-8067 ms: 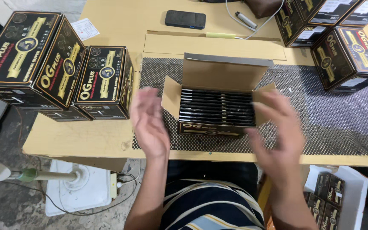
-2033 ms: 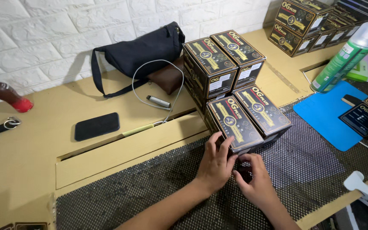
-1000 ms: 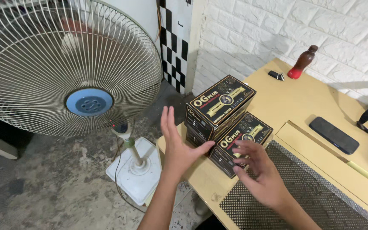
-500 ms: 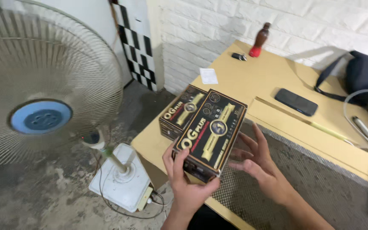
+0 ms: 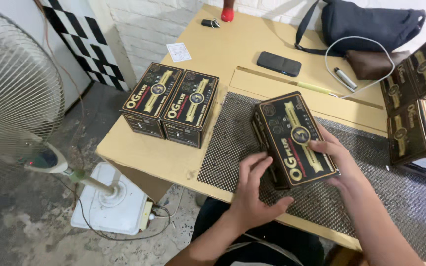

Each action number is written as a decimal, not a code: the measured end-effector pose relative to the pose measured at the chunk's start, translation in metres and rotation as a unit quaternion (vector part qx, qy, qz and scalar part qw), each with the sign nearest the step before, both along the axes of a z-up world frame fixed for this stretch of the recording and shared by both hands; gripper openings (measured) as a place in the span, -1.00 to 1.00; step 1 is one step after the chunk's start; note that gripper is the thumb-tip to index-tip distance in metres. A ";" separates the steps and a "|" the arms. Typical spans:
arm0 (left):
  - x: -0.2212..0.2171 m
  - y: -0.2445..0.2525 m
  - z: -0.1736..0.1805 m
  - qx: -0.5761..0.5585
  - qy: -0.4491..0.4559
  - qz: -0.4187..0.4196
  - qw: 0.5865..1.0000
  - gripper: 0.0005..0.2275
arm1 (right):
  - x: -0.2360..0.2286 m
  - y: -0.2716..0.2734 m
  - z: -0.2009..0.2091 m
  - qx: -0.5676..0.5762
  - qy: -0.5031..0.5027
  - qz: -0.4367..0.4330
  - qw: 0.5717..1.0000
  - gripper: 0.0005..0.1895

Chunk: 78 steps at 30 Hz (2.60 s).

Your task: The person removes a small black box from a plastic sleeve, places it on a table, and then stacks several similar boxes into a larger cardboard box. The person repeats this process with additional boxes, organizing them neatly inside the larger box.

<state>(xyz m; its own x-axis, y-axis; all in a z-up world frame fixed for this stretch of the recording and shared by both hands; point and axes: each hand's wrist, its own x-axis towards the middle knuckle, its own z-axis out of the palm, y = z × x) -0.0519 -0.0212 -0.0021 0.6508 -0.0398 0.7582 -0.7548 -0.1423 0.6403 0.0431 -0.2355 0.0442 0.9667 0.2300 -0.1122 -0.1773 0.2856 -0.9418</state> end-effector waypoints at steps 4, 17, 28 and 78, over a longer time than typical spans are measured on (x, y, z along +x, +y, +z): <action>0.001 0.007 0.001 0.017 0.057 0.020 0.998 -0.23 | -0.007 0.024 -0.006 0.035 -0.018 0.037 0.999 -0.17; -0.001 -0.002 0.020 -0.053 0.011 0.111 0.992 -0.35 | -0.078 0.063 0.014 -0.093 -0.199 -0.090 0.972 -0.14; 0.049 0.054 0.008 -0.075 0.024 0.003 0.997 -0.33 | -0.083 0.019 0.028 -0.423 -0.132 -0.075 0.893 0.39; -0.011 0.018 0.003 0.285 0.113 -0.034 0.951 -0.47 | -0.044 0.030 0.094 -0.695 -0.207 0.175 0.666 -0.04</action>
